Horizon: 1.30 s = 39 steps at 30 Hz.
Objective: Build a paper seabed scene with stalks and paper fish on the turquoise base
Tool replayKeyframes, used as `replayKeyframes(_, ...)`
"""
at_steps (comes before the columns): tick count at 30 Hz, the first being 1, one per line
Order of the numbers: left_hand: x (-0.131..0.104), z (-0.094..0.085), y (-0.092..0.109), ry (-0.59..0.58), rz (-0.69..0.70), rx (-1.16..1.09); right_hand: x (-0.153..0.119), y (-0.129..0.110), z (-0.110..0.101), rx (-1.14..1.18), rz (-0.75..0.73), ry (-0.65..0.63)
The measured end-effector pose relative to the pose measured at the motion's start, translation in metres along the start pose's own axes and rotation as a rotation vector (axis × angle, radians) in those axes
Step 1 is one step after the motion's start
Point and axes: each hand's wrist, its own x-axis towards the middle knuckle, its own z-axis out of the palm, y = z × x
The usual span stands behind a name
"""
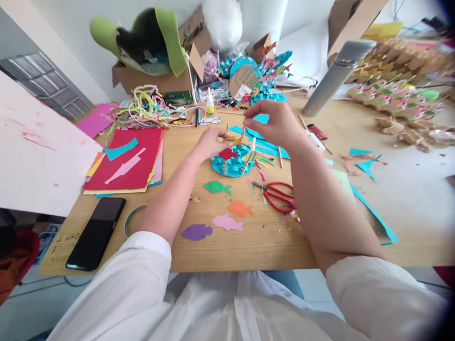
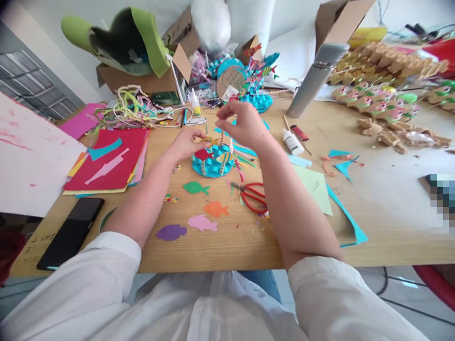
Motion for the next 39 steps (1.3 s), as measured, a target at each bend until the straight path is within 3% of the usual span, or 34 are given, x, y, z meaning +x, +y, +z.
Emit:
replayKeyframes(4, -0.003, -0.007, 0.005, -0.005, 0.02, -0.014, 0.003, -0.02, -0.017, 0.011, -0.015, 0.141)
replayKeyframes(11, -0.006, -0.023, 0.002, -0.005, 0.081, -0.179, -0.009, -0.071, -0.031, 0.172, -0.21, 0.411)
replayKeyframes(15, -0.01, -0.035, 0.008, 0.062, 0.142, -0.128, -0.015, -0.095, -0.032, 0.162, -0.244, 0.404)
replayKeyframes(20, -0.028, -0.051, 0.026, 0.148, 0.184, -0.074, -0.024, -0.118, -0.034, 0.097, -0.327, 0.292)
replayKeyframes(27, -0.08, -0.063, 0.054, 0.08, 0.227, -0.078, -0.061, -0.138, -0.037, -0.012, -0.39, 0.022)
replayKeyframes(31, -0.125, -0.065, 0.062, 0.02, 0.234, -0.021, -0.096, -0.141, -0.024, -0.027, -0.41, -0.238)
replayKeyframes(35, -0.183, -0.057, 0.057, -0.037, 0.26, 0.134, -0.137, -0.141, -0.002, -0.089, -0.391, -0.5)
replayKeyframes(39, -0.246, -0.04, 0.043, -0.115, 0.137, 0.263, -0.165, -0.137, 0.012, -0.083, -0.343, -0.536)
